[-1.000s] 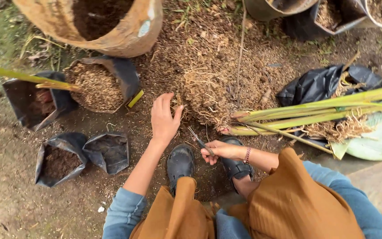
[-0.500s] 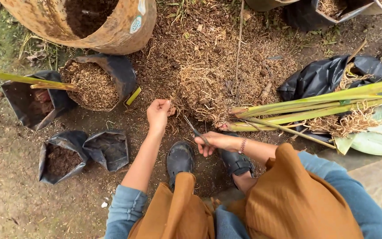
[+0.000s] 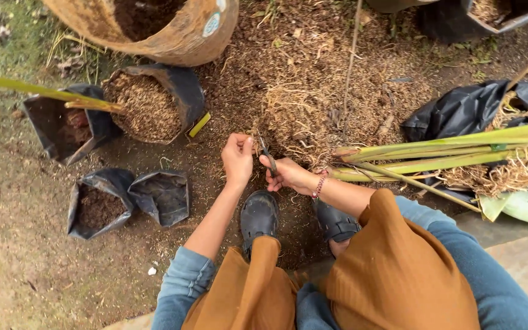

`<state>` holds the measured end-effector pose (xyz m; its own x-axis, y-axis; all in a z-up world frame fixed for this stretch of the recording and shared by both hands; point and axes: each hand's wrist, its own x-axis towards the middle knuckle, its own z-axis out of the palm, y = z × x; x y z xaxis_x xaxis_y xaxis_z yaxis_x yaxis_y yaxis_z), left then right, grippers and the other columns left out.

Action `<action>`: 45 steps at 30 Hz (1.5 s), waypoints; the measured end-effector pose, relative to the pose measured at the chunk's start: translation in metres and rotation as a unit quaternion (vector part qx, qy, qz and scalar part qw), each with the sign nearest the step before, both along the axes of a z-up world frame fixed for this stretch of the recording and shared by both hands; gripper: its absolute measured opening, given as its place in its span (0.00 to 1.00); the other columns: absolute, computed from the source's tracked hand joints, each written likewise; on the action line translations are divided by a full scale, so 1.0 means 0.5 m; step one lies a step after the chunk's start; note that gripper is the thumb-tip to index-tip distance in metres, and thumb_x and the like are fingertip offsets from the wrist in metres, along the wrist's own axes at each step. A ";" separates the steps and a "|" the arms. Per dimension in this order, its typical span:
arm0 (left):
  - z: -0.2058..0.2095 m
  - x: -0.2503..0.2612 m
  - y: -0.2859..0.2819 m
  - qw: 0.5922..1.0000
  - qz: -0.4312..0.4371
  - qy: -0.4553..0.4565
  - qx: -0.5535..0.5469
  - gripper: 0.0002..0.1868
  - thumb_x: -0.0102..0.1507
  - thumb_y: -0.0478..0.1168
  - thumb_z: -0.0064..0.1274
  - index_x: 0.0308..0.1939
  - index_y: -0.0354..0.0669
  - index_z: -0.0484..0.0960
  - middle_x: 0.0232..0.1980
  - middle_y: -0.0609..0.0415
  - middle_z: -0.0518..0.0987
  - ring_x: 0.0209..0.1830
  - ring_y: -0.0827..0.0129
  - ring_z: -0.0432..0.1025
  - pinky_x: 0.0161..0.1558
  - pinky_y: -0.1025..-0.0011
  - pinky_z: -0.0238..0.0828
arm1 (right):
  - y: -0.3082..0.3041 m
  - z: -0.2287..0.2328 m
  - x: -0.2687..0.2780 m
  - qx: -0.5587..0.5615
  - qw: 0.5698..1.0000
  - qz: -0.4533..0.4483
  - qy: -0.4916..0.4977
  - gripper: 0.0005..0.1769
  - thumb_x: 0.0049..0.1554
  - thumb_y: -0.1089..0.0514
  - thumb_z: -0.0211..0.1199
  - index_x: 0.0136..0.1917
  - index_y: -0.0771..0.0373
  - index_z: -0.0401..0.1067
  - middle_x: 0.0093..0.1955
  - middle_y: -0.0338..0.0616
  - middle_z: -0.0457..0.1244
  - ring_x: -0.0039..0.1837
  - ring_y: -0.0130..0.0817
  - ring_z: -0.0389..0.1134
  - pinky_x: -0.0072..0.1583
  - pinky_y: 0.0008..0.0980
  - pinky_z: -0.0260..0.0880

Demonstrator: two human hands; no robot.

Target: The person sits on the ground and uses shears to trim the roots of a plant. They hold the plant with one hand and cut the root mass with the other, occasionally adjusting the plant's position to access different areas.

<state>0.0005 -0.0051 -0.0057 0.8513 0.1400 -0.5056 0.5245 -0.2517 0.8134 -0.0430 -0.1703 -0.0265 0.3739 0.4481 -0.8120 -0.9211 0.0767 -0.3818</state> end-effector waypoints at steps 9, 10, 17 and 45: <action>-0.001 -0.005 0.006 0.999 -0.041 -0.033 0.006 0.06 0.69 0.33 0.50 0.44 0.33 0.80 0.36 0.44 0.79 0.35 0.62 0.78 0.40 0.65 0.75 | 0.044 -0.026 -0.021 -0.022 0.996 -0.078 0.034 0.37 0.55 0.24 0.63 0.38 0.62 0.69 0.32 0.43 0.63 0.35 0.36 0.71 0.41 0.33 0.76; 0.000 -0.008 0.004 0.999 -0.037 -0.034 0.007 0.06 0.69 0.33 0.50 0.44 0.33 0.80 0.36 0.44 0.79 0.35 0.62 0.78 0.40 0.65 0.75 | 0.047 -0.012 -0.008 -0.021 0.996 -0.074 0.033 0.37 0.55 0.24 0.63 0.38 0.62 0.69 0.32 0.43 0.63 0.35 0.36 0.71 0.41 0.33 0.76; -0.027 -0.012 0.035 0.998 -0.016 -0.047 0.037 0.06 0.69 0.37 0.50 0.42 0.37 0.80 0.36 0.46 0.78 0.34 0.62 0.76 0.40 0.64 0.73 | 0.054 0.012 -0.001 -0.082 0.992 -0.099 -0.005 0.28 0.60 0.36 0.66 0.36 0.62 0.68 0.27 0.39 0.59 0.25 0.28 0.62 0.31 0.25 0.65; -0.129 -0.065 0.162 0.992 -0.073 0.076 0.068 0.06 0.70 0.32 0.42 0.50 0.37 0.72 0.44 0.43 0.81 0.46 0.55 0.79 0.47 0.60 0.76 | -0.095 -0.096 -0.184 -0.063 0.973 0.172 -0.137 0.26 0.50 0.40 0.76 0.39 0.64 0.71 0.32 0.45 0.67 0.36 0.32 0.73 0.38 0.25 0.72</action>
<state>-0.0320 0.0762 -0.0701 0.7832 0.0959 -0.6144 0.5881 -0.4353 0.6817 -0.1349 -0.2177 -0.0744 0.4296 0.4882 -0.7596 -0.7460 -0.2822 -0.6032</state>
